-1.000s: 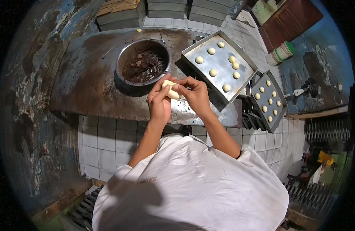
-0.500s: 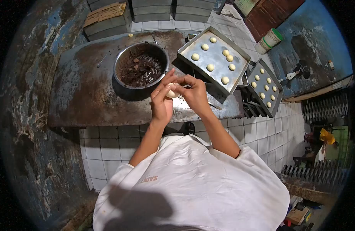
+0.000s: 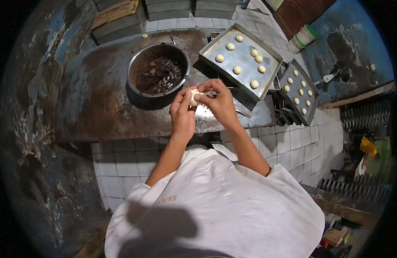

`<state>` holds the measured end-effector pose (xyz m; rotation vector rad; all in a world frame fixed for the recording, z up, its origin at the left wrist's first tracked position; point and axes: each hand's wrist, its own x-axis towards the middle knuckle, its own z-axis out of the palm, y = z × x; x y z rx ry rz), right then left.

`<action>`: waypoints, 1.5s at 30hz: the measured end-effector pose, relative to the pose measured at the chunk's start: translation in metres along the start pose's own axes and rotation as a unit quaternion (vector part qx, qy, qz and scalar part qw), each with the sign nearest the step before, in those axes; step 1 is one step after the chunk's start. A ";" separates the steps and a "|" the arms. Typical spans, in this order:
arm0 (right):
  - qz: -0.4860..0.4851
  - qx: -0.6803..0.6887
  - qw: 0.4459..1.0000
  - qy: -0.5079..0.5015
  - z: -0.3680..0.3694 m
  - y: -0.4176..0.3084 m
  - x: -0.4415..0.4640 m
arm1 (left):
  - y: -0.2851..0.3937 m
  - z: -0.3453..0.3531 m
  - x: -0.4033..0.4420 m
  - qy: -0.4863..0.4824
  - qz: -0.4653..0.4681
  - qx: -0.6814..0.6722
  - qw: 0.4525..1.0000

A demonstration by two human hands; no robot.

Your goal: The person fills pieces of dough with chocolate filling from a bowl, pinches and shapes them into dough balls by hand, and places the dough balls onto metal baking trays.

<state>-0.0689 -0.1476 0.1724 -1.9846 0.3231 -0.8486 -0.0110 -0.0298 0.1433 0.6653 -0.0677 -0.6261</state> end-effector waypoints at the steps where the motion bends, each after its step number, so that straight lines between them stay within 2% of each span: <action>1: 0.104 0.105 0.988 -0.050 -0.005 0.004 0.005 | -0.005 0.004 0.002 -0.018 0.034 0.031 0.999; 2: 0.206 0.209 0.951 -0.100 -0.009 0.006 0.007 | -0.010 0.009 0.004 -0.036 0.068 0.060 0.995; 3: 0.226 0.220 0.944 -0.097 -0.014 0.006 0.009 | -0.017 0.014 0.007 -0.037 0.063 0.063 0.995; 5: 0.201 0.183 0.960 -0.062 -0.016 0.022 0.006 | -0.031 0.021 0.016 0.002 0.120 0.115 0.986; 7: 0.179 0.101 0.978 -0.020 -0.019 0.020 0.003 | -0.045 0.022 0.026 0.027 0.118 0.152 0.981; 8: 0.181 0.102 0.978 -0.017 -0.024 0.023 0.004 | -0.052 0.022 0.031 0.052 0.116 0.187 0.974; 10: 0.127 0.081 0.987 -0.050 -0.036 0.029 0.007 | -0.067 0.021 0.046 0.081 0.094 0.163 0.979; 11: 0.162 0.160 0.971 -0.069 -0.043 0.031 0.009 | -0.074 0.021 0.052 0.111 0.074 0.137 0.982; 14: 0.134 0.113 0.981 -0.087 -0.071 0.045 0.013 | -0.087 0.041 0.061 0.113 0.021 0.157 0.981; 15: 0.214 0.155 0.960 -0.087 -0.079 0.054 0.015 | -0.093 0.050 0.062 0.109 0.012 0.166 0.980; 16: 0.217 0.154 0.961 -0.083 -0.088 0.062 0.018 | -0.102 0.059 0.064 0.107 0.008 0.166 0.980; 18: 0.237 0.122 0.963 -0.019 -0.104 0.076 0.025 | -0.119 0.076 0.069 0.100 0.020 0.271 0.957; 19: 0.201 0.098 0.975 -0.014 -0.111 0.095 0.026 | -0.126 0.085 0.069 0.078 0.031 0.298 0.951; 20: 0.203 0.099 0.974 -0.015 -0.119 0.109 0.026 | -0.134 0.095 0.071 0.079 0.029 0.299 0.950; 22: 0.222 0.160 0.962 -0.022 -0.134 0.136 0.028 | -0.148 0.110 0.076 0.002 0.015 0.267 0.964; 23: 0.269 0.179 0.941 -0.101 -0.146 0.153 0.026 | -0.159 0.102 0.081 -0.030 -0.001 0.349 0.937; 24: 0.271 0.181 0.940 -0.103 -0.157 0.164 0.025 | -0.173 0.095 0.088 -0.027 -0.002 0.350 0.936; 25: 0.357 0.274 0.878 -0.164 -0.166 0.173 0.024 | -0.182 0.095 0.094 -0.077 0.005 0.398 0.914; 26: 0.433 0.361 0.796 -0.221 -0.176 0.181 0.026 | -0.191 0.095 0.096 -0.086 -0.028 0.419 0.903; 27: 0.466 0.382 0.753 -0.264 -0.191 0.184 0.034 | -0.195 0.103 0.097 -0.096 -0.061 0.441 0.890; 28: 0.465 0.384 0.751 -0.268 -0.200 0.201 0.044 | -0.200 0.101 0.105 -0.158 -0.044 0.462 0.871; 30: 0.364 0.214 0.815 -0.398 -0.211 0.240 0.069 | -0.207 0.104 0.107 -0.113 0.003 0.450 0.886; 31: 0.380 0.237 0.817 -0.364 -0.223 0.235 0.098 | -0.200 0.111 0.106 -0.065 0.009 0.438 0.897; 33: 0.278 0.051 0.901 -0.328 -0.226 0.282 0.145 | -0.187 0.096 0.107 0.025 0.041 0.415 0.908; 34: 0.122 -0.081 0.962 -0.230 -0.222 0.305 0.161 | -0.179 0.085 0.103 0.069 0.043 0.433 0.898; 35: 0.133 -0.183 0.957 -0.183 -0.217 0.310 0.182 | -0.170 0.073 0.097 0.114 0.045 0.450 0.885; 36: 0.034 -0.232 0.968 -0.092 -0.200 0.360 0.185 | -0.161 0.056 0.088 0.159 0.040 0.452 0.877; 38: -0.021 -0.331 0.936 -0.117 -0.178 0.421 0.178 | -0.147 0.028 0.064 0.249 0.034 0.462 0.850; 40: 0.111 -0.384 0.894 -0.202 -0.159 0.437 0.157 | -0.138 0.009 0.039 0.281 0.046 0.461 0.841; 41: 0.107 -0.326 0.920 -0.191 -0.157 0.439 0.154 | -0.131 0.006 0.026 0.313 0.066 0.448 0.835; 42: 0.084 -0.399 0.895 -0.183 -0.157 0.431 0.159 | -0.126 0.004 0.013 0.344 0.085 0.434 0.828; 44: 0.118 -0.430 0.869 -0.213 -0.171 0.381 0.194 | -0.126 -0.015 -0.012 0.387 0.096 0.401 0.825; 45: 0.125 -0.316 0.937 -0.079 -0.157 0.415 0.200 | -0.129 -0.022 -0.022 0.422 0.106 0.365 0.823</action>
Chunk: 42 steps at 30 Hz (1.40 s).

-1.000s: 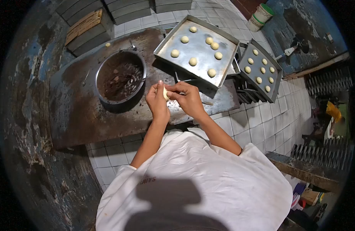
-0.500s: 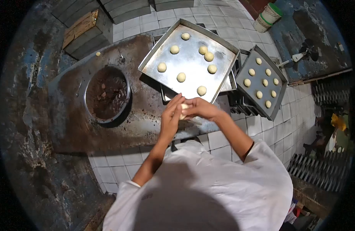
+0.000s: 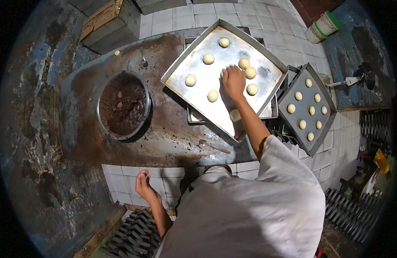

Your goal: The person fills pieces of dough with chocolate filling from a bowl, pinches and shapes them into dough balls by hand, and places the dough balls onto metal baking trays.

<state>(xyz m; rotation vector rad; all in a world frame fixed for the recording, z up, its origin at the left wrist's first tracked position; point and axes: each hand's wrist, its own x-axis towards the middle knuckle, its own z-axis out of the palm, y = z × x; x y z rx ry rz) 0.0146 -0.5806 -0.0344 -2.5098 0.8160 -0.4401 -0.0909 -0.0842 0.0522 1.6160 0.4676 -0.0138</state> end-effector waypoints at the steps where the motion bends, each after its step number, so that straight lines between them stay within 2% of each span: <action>1: -0.028 0.051 0.997 0.043 0.016 0.010 0.017 | -0.004 -0.003 -0.004 -0.002 -0.001 0.003 1.000; 3: -0.058 -0.049 0.992 0.103 0.054 0.020 0.040 | -0.007 0.001 -0.008 0.035 -0.060 -0.030 0.997; 6: -0.071 -0.137 0.988 0.011 0.079 0.032 0.037 | 0.001 0.025 -0.011 0.005 -0.043 -0.030 0.999; 8: -0.065 -0.124 0.990 0.015 0.075 0.030 0.036 | 0.012 0.034 -0.010 -0.027 -0.012 -0.002 1.000; 9: -0.063 -0.114 0.991 0.021 0.070 0.030 0.035 | 0.012 0.031 -0.011 -0.030 -0.014 -0.002 0.999; 10: -0.061 -0.047 0.996 0.046 0.065 0.029 0.037 | 0.012 0.029 -0.009 -0.041 0.013 0.032 0.999; 11: -0.061 -0.051 0.996 0.050 0.053 0.036 0.036 | 0.011 0.029 -0.007 -0.051 0.039 0.062 0.996; 13: -0.041 0.005 0.997 0.070 -0.001 0.040 0.020 | 0.007 0.028 -0.008 -0.044 0.038 0.051 0.997; 15: 0.051 -0.161 0.976 0.140 -0.042 0.031 0.006 | 0.007 0.023 -0.012 -0.032 0.038 0.041 0.998; 17: 0.061 -0.219 0.963 0.144 -0.036 0.067 -0.002 | -0.005 0.026 -0.001 -0.067 0.028 0.043 0.996; 19: 0.056 -0.223 0.972 0.042 -0.043 0.078 -0.002 | 0.000 0.050 0.005 -0.100 0.022 0.042 0.994; 20: 0.124 -0.153 0.980 -0.016 -0.052 0.075 -0.002 | 0.009 0.070 0.009 -0.139 0.037 0.087 0.986; 21: 0.123 -0.155 0.980 -0.018 -0.071 0.067 -0.006 | 0.022 0.091 0.009 -0.175 0.050 0.133 0.974; 22: 0.175 0.057 0.982 -0.041 -0.085 0.060 -0.013 | 0.036 0.116 0.005 -0.211 0.056 0.112 0.969; 23: 0.218 0.268 0.936 -0.063 -0.092 0.056 -0.019 | 0.049 0.143 0.000 -0.244 0.063 0.091 0.963; 24: 0.196 0.383 0.893 -0.133 -0.091 0.060 -0.029 | 0.058 0.165 -0.001 -0.295 0.087 0.105 0.946; 25: 0.167 0.476 0.851 -0.148 -0.102 0.037 -0.048 | 0.067 0.184 -0.002 -0.343 0.111 0.120 0.925; 26: 0.173 0.510 0.823 -0.182 -0.118 0.009 -0.068 | 0.080 0.207 -0.012 -0.368 0.075 0.069 0.924; 29: 0.167 0.594 0.736 -0.280 -0.138 -0.051 -0.115 | 0.086 0.240 -0.021 -0.451 0.015 -0.015 0.892; 30: 0.160 0.617 0.717 -0.281 -0.136 -0.064 -0.128 | 0.082 0.242 -0.021 -0.446 0.013 -0.014 0.895; 32: 0.150 0.643 0.696 -0.282 -0.134 -0.082 -0.144 | 0.069 0.242 -0.020 -0.428 -0.077 -0.123 0.892; 33: 0.150 0.655 0.691 -0.266 -0.136 -0.093 -0.150 | 0.062 0.236 -0.019 -0.427 -0.081 -0.122 0.892; 34: 0.180 0.640 0.718 -0.205 -0.145 -0.115 -0.158 | 0.057 0.231 -0.016 -0.411 -0.061 -0.089 0.905; 35: 0.196 0.525 0.813 -0.159 -0.106 -0.107 -0.164 | 0.052 0.225 -0.014 -0.394 -0.041 -0.056 0.916; 37: 0.190 0.375 0.906 -0.050 -0.091 -0.136 -0.177 | 0.054 0.214 -0.018 -0.410 -0.075 -0.042 0.908; 38: 0.172 0.365 0.915 0.011 -0.080 -0.143 -0.181 | 0.055 0.209 -0.017 -0.420 -0.146 -0.111 0.889; 39: 0.183 0.371 0.910 -0.007 -0.063 -0.141 -0.186 | 0.057 0.202 -0.018 -0.424 -0.215 -0.179 0.861; 41: 0.181 0.368 0.908 -0.087 -0.042 -0.140 -0.195 | 0.071 0.180 -0.022 -0.471 0.082 -0.111 0.871; 42: 0.207 0.522 0.812 -0.159 -0.019 -0.135 -0.205 | 0.058 0.173 -0.008 -0.469 -0.098 -0.198 0.855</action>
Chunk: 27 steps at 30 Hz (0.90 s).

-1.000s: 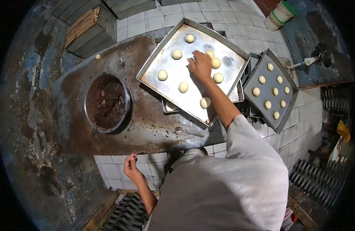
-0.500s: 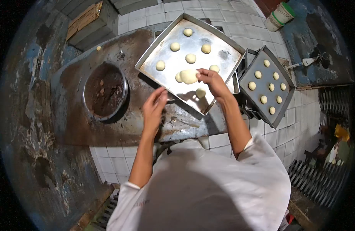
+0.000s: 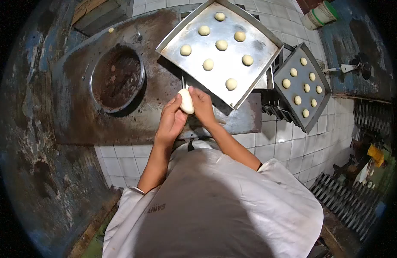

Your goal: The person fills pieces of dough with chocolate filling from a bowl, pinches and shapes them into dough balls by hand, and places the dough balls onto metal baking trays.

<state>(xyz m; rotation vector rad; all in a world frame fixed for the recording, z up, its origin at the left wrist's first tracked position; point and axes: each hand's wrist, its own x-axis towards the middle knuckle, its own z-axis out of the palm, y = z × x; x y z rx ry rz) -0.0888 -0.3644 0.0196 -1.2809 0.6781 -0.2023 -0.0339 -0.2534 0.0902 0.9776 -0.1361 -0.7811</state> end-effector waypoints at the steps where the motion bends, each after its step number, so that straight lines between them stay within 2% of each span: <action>1: 0.058 0.163 0.981 -0.090 0.005 0.012 0.000 | -0.006 -0.022 -0.003 -0.011 -0.044 -0.065 0.997; 2: 0.121 0.262 0.950 -0.121 0.003 0.022 -0.002 | -0.012 -0.043 -0.007 -0.017 -0.088 -0.129 0.988; 3: 0.190 0.353 0.906 -0.138 0.003 0.025 -0.005 | -0.008 -0.054 -0.011 -0.011 -0.082 -0.135 0.987; 4: 0.183 0.229 0.948 -0.128 -0.007 0.031 -0.006 | -0.002 -0.066 -0.014 0.037 -0.109 -0.214 0.970; 5: 0.170 0.100 0.973 -0.121 -0.021 0.038 -0.010 | 0.005 -0.080 -0.017 0.083 -0.131 -0.292 0.944; 6: 0.059 -0.278 0.956 -0.070 -0.029 0.058 -0.016 | 0.008 -0.102 -0.020 0.074 -0.123 -0.330 0.933; 7: -0.075 -0.609 0.790 -0.009 -0.038 0.087 -0.022 | 0.015 -0.117 -0.025 0.082 -0.107 -0.338 0.932; 9: -0.128 -0.676 0.725 0.039 -0.059 0.138 -0.029 | 0.027 -0.145 -0.032 0.124 -0.097 -0.275 0.949; 11: -0.149 -0.706 0.693 -0.014 -0.064 0.145 -0.027 | 0.033 -0.184 -0.036 0.142 -0.072 -0.257 0.953; 12: -0.133 -0.677 0.723 -0.036 -0.048 0.123 -0.026 | 0.040 -0.201 -0.040 0.184 -0.057 -0.255 0.948; 13: -0.135 -0.682 0.717 -0.047 -0.024 0.095 -0.023 | 0.046 -0.218 -0.046 0.226 -0.048 -0.251 0.940; 15: -0.081 -0.585 0.803 -0.078 0.036 0.041 -0.010 | 0.056 -0.255 -0.056 0.240 -0.039 -0.244 0.939; 17: -0.207 -0.562 0.797 -0.077 0.103 0.000 0.012 | 0.069 -0.281 -0.066 0.246 -0.019 -0.309 0.918; 19: -0.244 -0.579 0.770 -0.111 0.170 -0.032 0.038 | 0.078 -0.311 -0.074 0.217 0.005 -0.384 0.897; 21: -0.273 -0.634 0.712 -0.128 0.234 -0.044 0.066 | 0.090 -0.326 -0.079 0.251 0.011 -0.358 0.899; 23: -0.325 -0.677 0.634 -0.186 0.272 -0.029 0.100 | 0.092 -0.344 -0.085 0.283 0.022 -0.365 0.887; 25: -0.313 -0.738 0.558 -0.215 0.300 0.005 0.131 | 0.097 -0.356 -0.091 0.312 0.034 -0.368 0.875; 27: -0.306 -0.751 0.538 -0.231 0.316 0.036 0.156 | 0.104 -0.361 -0.101 0.343 0.050 -0.394 0.851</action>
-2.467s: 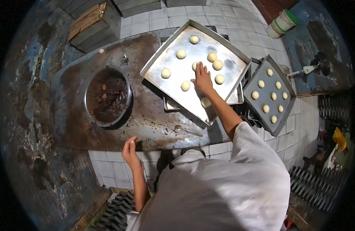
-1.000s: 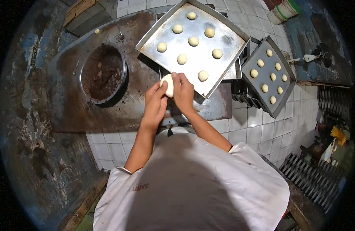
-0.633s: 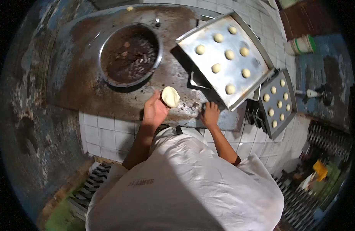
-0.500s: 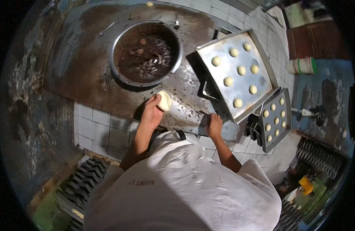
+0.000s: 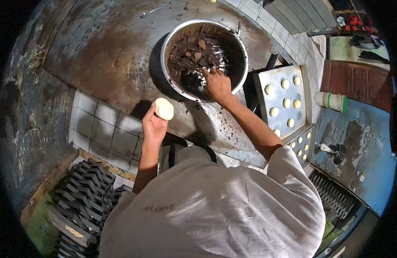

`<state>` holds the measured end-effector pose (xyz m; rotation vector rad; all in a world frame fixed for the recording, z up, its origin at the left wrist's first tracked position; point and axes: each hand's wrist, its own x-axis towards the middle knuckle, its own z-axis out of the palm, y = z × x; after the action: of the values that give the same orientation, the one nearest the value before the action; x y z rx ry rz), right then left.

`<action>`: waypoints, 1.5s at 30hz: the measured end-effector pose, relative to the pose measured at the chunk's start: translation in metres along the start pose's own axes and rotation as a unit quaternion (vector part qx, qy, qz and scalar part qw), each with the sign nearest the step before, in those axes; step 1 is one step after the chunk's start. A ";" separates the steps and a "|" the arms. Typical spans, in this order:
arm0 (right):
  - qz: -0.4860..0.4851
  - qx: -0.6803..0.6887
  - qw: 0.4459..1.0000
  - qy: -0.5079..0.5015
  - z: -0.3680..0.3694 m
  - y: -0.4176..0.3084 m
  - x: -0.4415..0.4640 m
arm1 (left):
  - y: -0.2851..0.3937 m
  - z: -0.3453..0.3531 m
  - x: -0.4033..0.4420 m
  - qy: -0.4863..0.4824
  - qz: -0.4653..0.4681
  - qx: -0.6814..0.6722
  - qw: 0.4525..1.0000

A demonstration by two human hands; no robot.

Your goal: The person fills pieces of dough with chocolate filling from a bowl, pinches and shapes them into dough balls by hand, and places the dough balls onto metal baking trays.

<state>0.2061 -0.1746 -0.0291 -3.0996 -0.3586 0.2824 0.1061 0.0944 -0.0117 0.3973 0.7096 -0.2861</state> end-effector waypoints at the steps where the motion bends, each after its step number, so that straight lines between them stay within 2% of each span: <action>1: 0.003 -0.006 1.000 0.001 0.008 -0.003 0.011 | 0.005 -0.006 0.001 -0.002 0.002 -0.009 1.000; 6: 0.024 0.004 0.998 -0.063 0.035 -0.015 0.033 | 0.015 -0.027 -0.003 0.015 0.029 -0.026 0.999; 7: 0.039 0.036 0.999 -0.012 0.041 -0.017 0.033 | 0.015 -0.028 -0.004 0.019 0.028 -0.035 0.999; 8: 0.038 0.036 0.999 -0.011 0.046 -0.017 0.038 | 0.015 -0.028 -0.004 0.018 0.029 -0.035 0.999; 10: 0.046 0.090 0.987 -0.126 0.045 -0.014 0.047 | 0.012 -0.025 -0.007 0.003 0.022 -0.034 0.999; 14: 0.024 0.127 0.985 -0.114 0.036 -0.001 0.039 | 0.000 -0.007 -0.013 -0.004 0.043 -0.036 0.998; 15: -0.017 0.303 0.949 -0.084 0.033 0.012 0.032 | -0.002 0.002 -0.017 -0.018 0.042 -0.047 0.998; 16: -0.061 0.468 0.880 -0.053 0.029 0.024 0.026 | -0.005 0.009 -0.020 -0.032 0.041 -0.058 0.997; 17: 0.036 0.618 0.770 -0.151 -0.011 0.023 0.004 | -0.012 0.008 -0.018 -0.049 0.052 -0.060 0.996; 18: 0.012 0.612 0.775 -0.157 -0.009 0.032 -0.011 | -0.019 0.012 -0.019 -0.052 0.054 -0.056 0.996; 20: 0.033 0.661 0.716 -0.221 -0.069 0.038 -0.060 | -0.040 0.027 -0.020 -0.070 0.055 0.013 0.996; 22: -0.004 0.713 0.672 -0.203 -0.094 0.043 -0.109 | -0.069 0.055 -0.032 -0.070 0.022 -0.004 0.997; 23: -0.011 0.722 0.670 -0.172 -0.095 0.045 -0.130 | -0.085 0.070 -0.041 -0.079 0.006 -0.003 0.997; 24: -0.012 0.740 0.655 -0.154 -0.087 0.052 -0.150 | -0.103 0.084 -0.051 -0.087 -0.011 -0.002 0.996; 26: 0.029 0.718 0.693 -0.051 -0.049 0.051 -0.186 | -0.141 0.092 -0.058 -0.150 -0.054 -0.017 0.987; 27: 0.042 0.765 0.643 0.011 -0.031 0.050 -0.206 | -0.159 0.093 -0.060 -0.172 -0.064 -0.016 0.983; 29: 0.134 0.723 0.675 0.064 0.008 0.060 -0.263 | -0.195 0.093 -0.071 -0.199 -0.091 -0.002 0.976; 30: 0.167 0.697 0.692 0.086 0.032 0.066 -0.293 | -0.211 0.092 -0.076 -0.178 -0.097 0.007 0.979; 32: 0.246 0.715 0.649 0.080 0.076 0.076 -0.358 | -0.235 0.090 -0.087 -0.158 -0.104 0.004 0.982; 33: 0.266 0.774 0.564 0.106 0.089 0.078 -0.385 | -0.243 0.091 -0.094 -0.175 -0.114 0.026 0.978; 34: 0.274 0.752 0.590 0.110 0.115 0.087 -0.405 | -0.251 0.091 -0.101 -0.192 -0.124 0.047 0.972; 36: 0.248 0.660 0.691 0.159 0.163 0.102 -0.424 | -0.267 0.090 -0.109 -0.214 -0.159 0.045 0.963; 37: 0.250 0.662 0.686 0.167 0.170 0.108 -0.425 | -0.274 0.091 -0.113 -0.232 -0.191 0.038 0.953; 39: 0.272 0.603 0.734 0.152 0.180 0.116 -0.421 | -0.289 0.090 -0.121 -0.229 -0.198 0.058 0.951; 40: 0.271 0.608 0.730 0.157 0.167 0.116 -0.420 | -0.295 0.089 -0.125 -0.222 -0.203 0.071 0.951; 42: 0.275 0.759 0.576 0.130 0.100 0.114 -0.417 | -0.301 0.089 -0.134 -0.219 -0.192 0.085 0.953; 43: 0.237 0.795 0.542 0.133 0.080 0.113 -0.418 | -0.303 0.088 -0.137 -0.210 -0.179 0.091 0.957; 44: 0.230 0.798 0.542 0.131 0.056 0.112 -0.420 | -0.304 0.088 -0.140 -0.200 -0.166 0.097 0.961; 45: 0.199 0.825 0.515 0.125 0.031 0.107 -0.424 | -0.304 0.084 -0.141 -0.199 -0.151 0.102 0.963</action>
<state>-0.1814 -0.3755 0.0121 -1.1513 0.4542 0.0375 -0.0646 -0.1959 0.0643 0.4112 0.3413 -0.7115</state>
